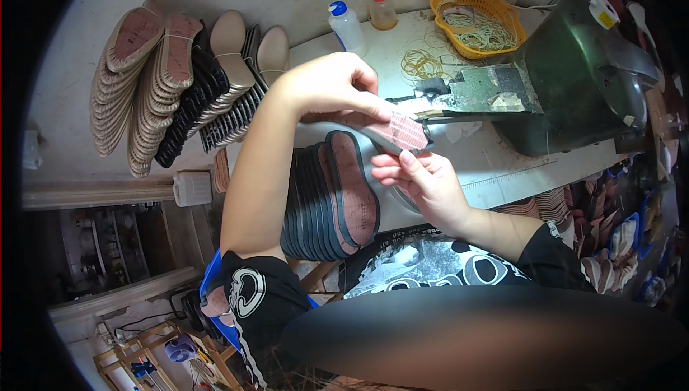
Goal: The recorder is inspecting and assembling shoe insole components, specifically working with several stacks of patterned soles.
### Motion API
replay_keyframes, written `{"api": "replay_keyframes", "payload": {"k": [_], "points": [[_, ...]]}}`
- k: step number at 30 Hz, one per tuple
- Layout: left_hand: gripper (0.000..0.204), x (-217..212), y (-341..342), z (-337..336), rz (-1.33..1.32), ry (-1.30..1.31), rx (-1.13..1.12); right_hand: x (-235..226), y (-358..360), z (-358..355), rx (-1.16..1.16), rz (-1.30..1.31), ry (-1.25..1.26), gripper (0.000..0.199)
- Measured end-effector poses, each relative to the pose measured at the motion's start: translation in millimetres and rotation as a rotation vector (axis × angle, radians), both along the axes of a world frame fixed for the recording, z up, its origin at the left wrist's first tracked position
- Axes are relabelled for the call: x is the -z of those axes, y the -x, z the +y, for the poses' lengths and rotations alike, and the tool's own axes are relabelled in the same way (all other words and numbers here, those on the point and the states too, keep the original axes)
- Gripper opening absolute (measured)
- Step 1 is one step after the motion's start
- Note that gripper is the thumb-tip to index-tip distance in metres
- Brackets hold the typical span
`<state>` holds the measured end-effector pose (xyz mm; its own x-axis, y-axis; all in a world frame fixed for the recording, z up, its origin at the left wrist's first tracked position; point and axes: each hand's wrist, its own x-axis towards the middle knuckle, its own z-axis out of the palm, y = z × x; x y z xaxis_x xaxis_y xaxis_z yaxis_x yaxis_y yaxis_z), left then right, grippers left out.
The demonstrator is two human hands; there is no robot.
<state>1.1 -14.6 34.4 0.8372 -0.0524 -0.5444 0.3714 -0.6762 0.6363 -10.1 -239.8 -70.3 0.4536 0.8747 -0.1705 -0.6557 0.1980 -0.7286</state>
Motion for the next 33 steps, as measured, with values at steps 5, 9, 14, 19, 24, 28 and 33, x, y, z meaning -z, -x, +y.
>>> {"api": "replay_keyframes", "payload": {"k": [5, 9, 14, 19, 24, 28, 33], "points": [[0.026, 22, -40, 15, 0.039, 0.135, 0.039, 1, -17, 19, 0.086, 0.145, -0.04, 0.039], [0.026, 26, -61, 18, 0.246, 0.194, 0.032, -3, -25, 17, 0.015, 0.137, 0.046, 0.042], [0.028, 19, -62, 21, 0.155, 0.028, 0.144, -10, -35, 24, -0.004, 0.168, 0.123, 0.042], [0.026, 20, -40, 19, 0.046, -0.072, 0.13, -10, -44, 21, -0.036, 0.186, 0.103, 0.043], [0.033, 29, -14, 11, -0.02, -0.016, 0.044, -15, -56, 15, -0.111, 0.102, 0.154, 0.043], [0.036, 36, 3, -1, -0.024, -0.001, -0.068, -23, -66, 13, -0.186, 0.049, 0.245, 0.04], [0.029, 63, 34, -19, -0.051, 0.427, -0.46, -16, -74, 8, -0.32, -0.076, 0.236, 0.037]]}}
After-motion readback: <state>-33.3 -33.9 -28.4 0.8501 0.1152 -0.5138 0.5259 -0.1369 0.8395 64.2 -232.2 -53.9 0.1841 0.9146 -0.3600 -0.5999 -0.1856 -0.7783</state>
